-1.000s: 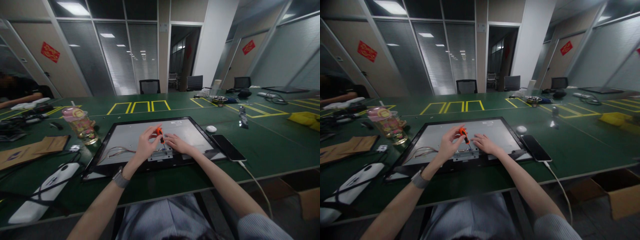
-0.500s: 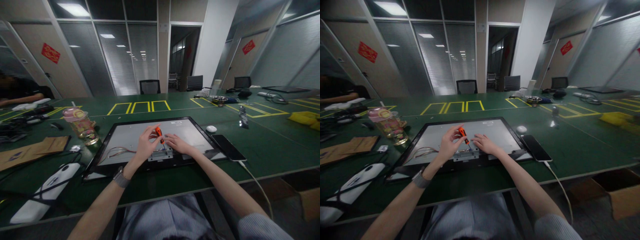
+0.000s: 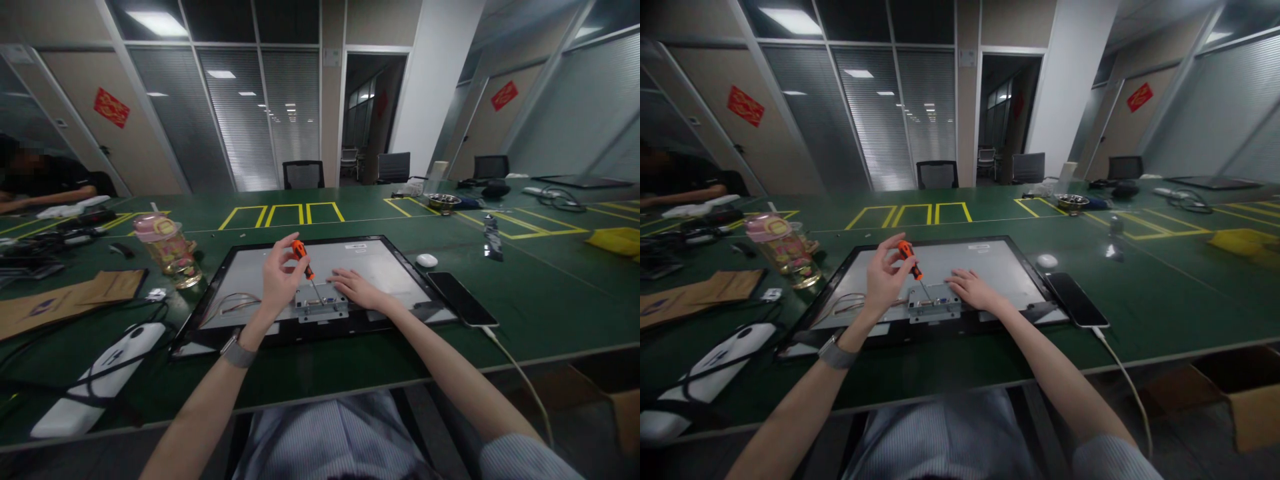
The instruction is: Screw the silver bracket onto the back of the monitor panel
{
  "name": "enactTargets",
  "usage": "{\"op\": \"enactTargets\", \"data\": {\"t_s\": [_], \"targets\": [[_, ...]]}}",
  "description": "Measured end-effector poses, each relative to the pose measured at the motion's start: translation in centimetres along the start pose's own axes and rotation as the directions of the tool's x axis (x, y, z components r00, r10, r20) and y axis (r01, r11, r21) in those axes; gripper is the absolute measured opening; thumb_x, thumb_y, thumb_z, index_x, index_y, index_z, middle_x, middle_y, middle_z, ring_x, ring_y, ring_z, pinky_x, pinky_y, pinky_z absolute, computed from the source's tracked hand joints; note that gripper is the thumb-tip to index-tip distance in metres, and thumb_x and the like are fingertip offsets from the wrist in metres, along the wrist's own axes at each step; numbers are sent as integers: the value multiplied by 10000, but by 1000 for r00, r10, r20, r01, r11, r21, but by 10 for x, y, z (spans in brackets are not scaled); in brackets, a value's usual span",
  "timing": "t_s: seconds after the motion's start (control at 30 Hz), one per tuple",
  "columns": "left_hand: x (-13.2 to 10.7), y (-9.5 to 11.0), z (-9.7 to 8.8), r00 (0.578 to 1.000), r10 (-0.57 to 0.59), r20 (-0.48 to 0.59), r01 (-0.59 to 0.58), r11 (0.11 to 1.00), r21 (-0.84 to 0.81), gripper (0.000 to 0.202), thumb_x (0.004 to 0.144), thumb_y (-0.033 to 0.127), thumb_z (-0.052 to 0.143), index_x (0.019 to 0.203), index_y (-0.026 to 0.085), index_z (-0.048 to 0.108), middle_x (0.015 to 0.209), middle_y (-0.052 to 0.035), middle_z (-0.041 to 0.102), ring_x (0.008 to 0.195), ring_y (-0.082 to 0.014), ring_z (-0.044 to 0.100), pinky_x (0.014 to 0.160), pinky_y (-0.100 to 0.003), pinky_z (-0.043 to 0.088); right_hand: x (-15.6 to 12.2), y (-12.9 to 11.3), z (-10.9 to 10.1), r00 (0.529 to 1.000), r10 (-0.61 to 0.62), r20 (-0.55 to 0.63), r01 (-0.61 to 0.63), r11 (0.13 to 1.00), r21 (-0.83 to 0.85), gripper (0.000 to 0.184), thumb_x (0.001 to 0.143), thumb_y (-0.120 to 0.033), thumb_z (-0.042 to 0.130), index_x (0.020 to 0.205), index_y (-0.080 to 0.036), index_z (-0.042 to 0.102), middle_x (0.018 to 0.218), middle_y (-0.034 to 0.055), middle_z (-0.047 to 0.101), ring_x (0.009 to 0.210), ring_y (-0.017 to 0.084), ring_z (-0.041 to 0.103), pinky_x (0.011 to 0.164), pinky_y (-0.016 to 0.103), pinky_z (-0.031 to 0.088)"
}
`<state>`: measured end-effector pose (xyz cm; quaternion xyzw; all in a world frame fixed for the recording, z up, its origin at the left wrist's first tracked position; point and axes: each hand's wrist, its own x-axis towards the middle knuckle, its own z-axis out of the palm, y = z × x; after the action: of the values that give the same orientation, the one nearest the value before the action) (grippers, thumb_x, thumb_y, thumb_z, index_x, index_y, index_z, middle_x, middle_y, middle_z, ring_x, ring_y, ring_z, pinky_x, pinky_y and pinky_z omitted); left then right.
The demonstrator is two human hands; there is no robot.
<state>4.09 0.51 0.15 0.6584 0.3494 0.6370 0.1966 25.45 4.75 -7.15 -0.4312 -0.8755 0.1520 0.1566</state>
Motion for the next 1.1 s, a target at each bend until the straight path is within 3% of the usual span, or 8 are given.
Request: {"op": "enactTargets", "data": {"t_s": [0.13,0.3,0.9,1.1], "targets": [[4,0,-8,998,65,-1,-63,982,179,356,754,234,631,1105,210,580,966,-33,537,674,-69,566,435,-97,498,0,0,-1,1000,5,-7,-5,1000,9,488,944,-459,224,1290,-241,491,1419,108,405,1338,251,317,1083,504,189],[2,0,-6,993,105,46,-113,959,258,326,752,204,617,1078,205,597,974,-30,548,656,-56,569,422,-87,487,0,-1,-2,1000,10,-1,-10,1000,3,485,945,-452,228,1291,-237,490,1423,111,399,1342,250,310,1086,504,182],[-2,-5,-3,988,116,105,-141,954,266,309,759,195,614,1067,200,597,990,-37,553,669,-61,563,415,-91,490,0,-1,0,1000,8,-10,-8,1000,-3,486,946,-449,225,1279,-229,502,1415,119,409,1339,247,316,1084,500,189],[-5,5,-3,977,162,136,-187,963,195,245,763,223,635,1005,190,608,897,-17,567,719,-81,568,525,-148,532,0,2,1,1000,2,-3,-2,1000,2,497,942,-472,218,1300,-244,476,1432,112,385,1350,246,293,1087,504,180]]}}
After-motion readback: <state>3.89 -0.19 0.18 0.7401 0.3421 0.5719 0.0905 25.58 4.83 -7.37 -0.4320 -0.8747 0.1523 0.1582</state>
